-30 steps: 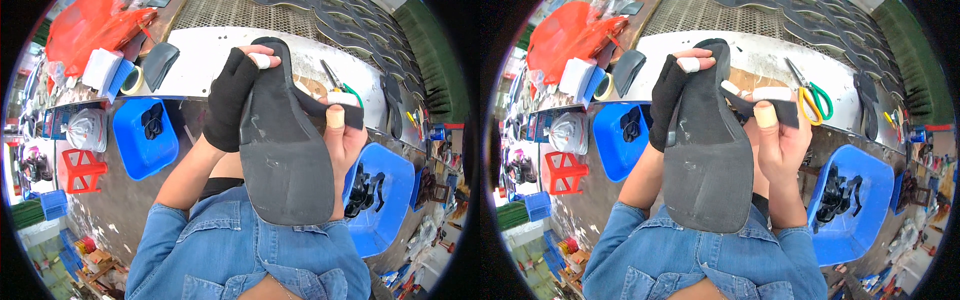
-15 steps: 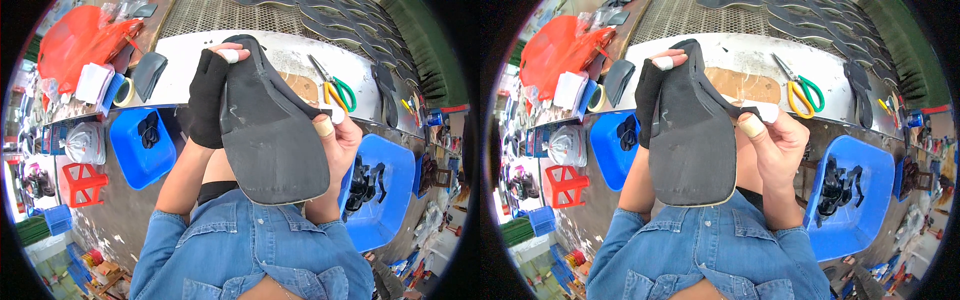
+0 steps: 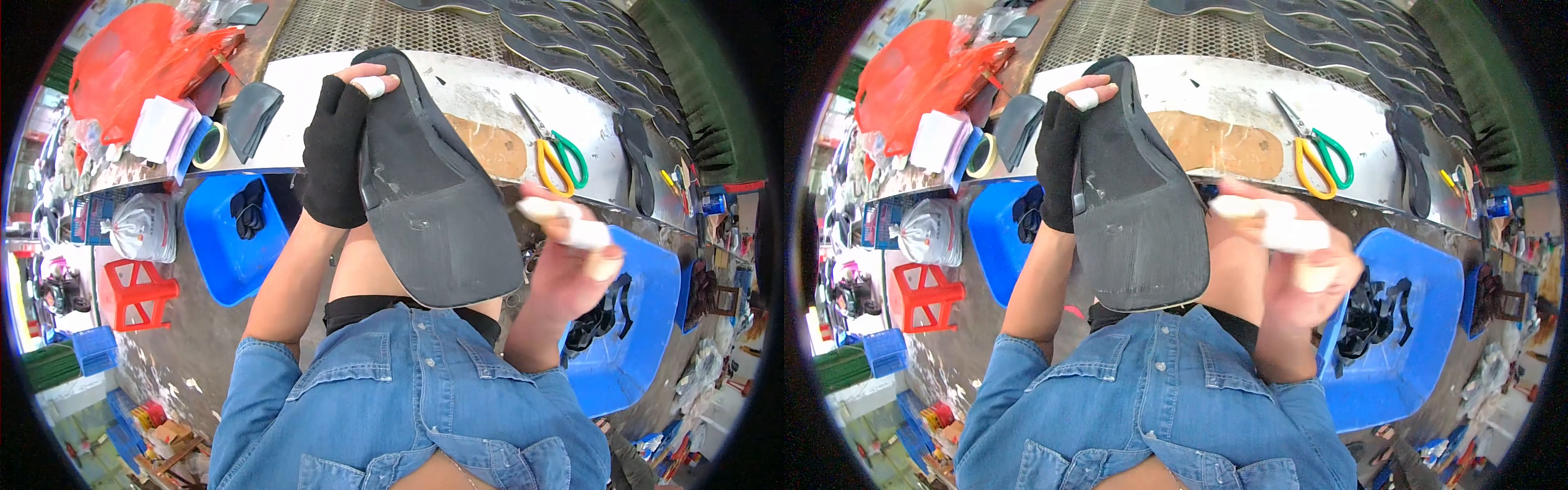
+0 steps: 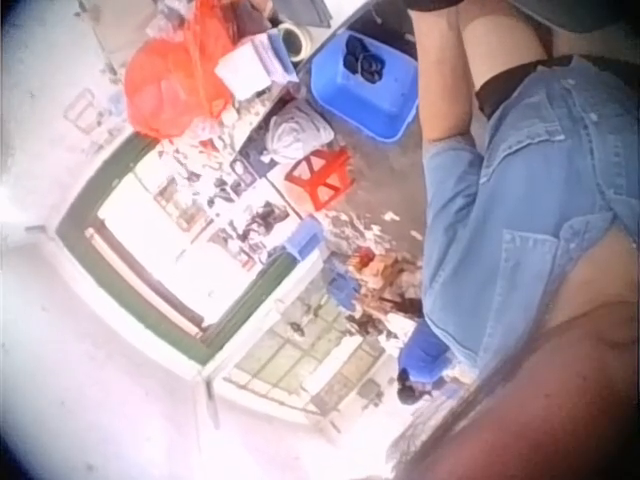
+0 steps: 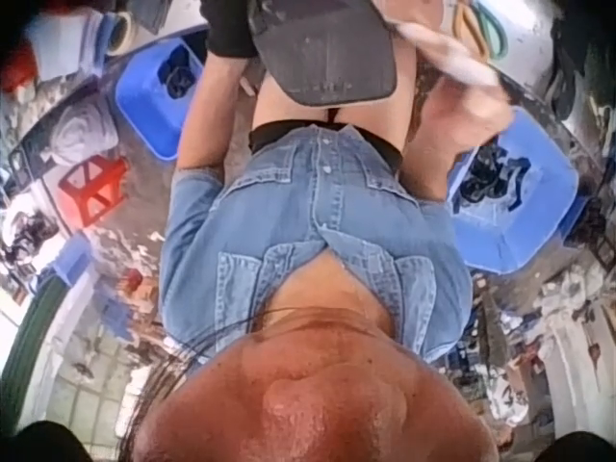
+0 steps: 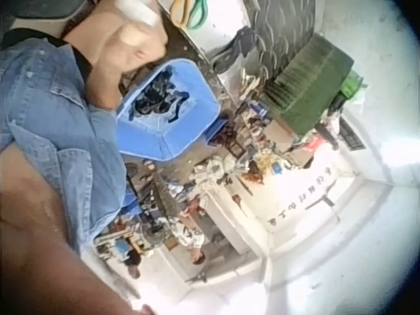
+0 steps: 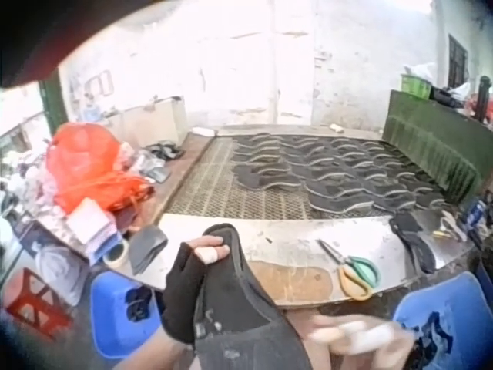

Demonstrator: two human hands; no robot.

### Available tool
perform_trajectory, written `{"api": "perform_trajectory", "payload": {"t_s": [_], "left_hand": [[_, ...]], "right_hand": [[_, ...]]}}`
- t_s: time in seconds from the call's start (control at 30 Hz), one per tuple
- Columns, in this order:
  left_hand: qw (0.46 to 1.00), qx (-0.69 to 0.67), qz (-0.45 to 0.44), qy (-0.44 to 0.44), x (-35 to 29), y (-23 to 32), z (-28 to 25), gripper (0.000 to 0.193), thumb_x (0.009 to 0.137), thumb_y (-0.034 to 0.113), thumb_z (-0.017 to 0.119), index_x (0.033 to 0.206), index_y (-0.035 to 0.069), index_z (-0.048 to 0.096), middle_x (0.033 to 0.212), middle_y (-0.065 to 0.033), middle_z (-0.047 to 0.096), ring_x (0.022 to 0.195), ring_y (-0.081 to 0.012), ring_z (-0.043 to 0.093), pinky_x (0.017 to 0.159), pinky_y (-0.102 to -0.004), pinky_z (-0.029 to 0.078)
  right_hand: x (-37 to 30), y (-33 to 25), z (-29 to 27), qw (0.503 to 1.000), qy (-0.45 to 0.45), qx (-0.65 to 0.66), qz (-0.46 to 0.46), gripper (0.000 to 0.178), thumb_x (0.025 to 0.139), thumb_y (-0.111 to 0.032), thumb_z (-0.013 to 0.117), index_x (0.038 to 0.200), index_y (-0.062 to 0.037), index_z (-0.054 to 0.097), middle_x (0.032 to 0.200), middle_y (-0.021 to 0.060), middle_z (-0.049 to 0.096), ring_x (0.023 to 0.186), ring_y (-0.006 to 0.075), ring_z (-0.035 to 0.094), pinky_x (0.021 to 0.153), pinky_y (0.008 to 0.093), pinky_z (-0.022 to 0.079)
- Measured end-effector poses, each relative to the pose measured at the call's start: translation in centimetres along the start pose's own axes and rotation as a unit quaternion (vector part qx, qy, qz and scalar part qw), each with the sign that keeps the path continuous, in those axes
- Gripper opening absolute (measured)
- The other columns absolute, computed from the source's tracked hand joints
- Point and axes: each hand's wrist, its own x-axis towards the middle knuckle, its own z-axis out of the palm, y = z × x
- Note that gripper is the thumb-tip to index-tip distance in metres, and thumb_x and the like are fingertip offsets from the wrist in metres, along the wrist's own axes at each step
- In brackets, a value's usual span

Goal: Assembling and finishing shoe components using adhesive and scissors.

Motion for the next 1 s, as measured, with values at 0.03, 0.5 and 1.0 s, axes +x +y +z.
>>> {"api": "perform_trajectory", "payload": {"t_s": [0.03,0.5,1.0], "left_hand": [[1.0,-0.006,0.009,-0.001,-0.2,-0.4,0.1,0.035,0.077,0.005,0.06,0.111,0.006,0.055,0.114,-0.0118,0.053,0.102,-0.0255,0.056,0.087,-0.0277,0.043],[0.806,-0.449,-0.249,-0.294,-4.0,-0.4,0.8,0.043,0.085,0.01,0.061,0.121,-0.004,0.042,0.114,-0.0121,0.055,0.107,-0.0189,0.054,0.093,-0.03,0.046],[0.614,-0.673,-0.413,-0.005,-8.6,-2.0,1.8,0.056,0.095,0.037,0.047,0.134,0.0,0.032,0.127,-0.0172,0.049,0.11,-0.0282,0.055,0.097,-0.0386,0.045]], "right_hand": [[0.0,-0.2,-1.0,0.999,0.039,-0.036,0.002,0.041,0.093,-0.028,0.043,0.093,0.0079,0.062,0.093,0.0267,0.065,0.09,0.0398,0.063,0.085,0.0449,0.049],[3.9,0.9,1.3,0.902,-0.27,-0.313,0.123,0.04,0.068,-0.012,0.075,0.104,0.0014,0.062,0.102,0.0111,0.062,0.095,0.0201,0.058,0.085,0.0303,0.043],[-0.2,6.9,3.9,0.954,0.032,-0.275,0.11,0.024,0.078,-0.005,0.067,0.101,0.0012,0.062,0.097,0.0068,0.064,0.098,0.0185,0.058,0.085,0.0307,0.045]]}}
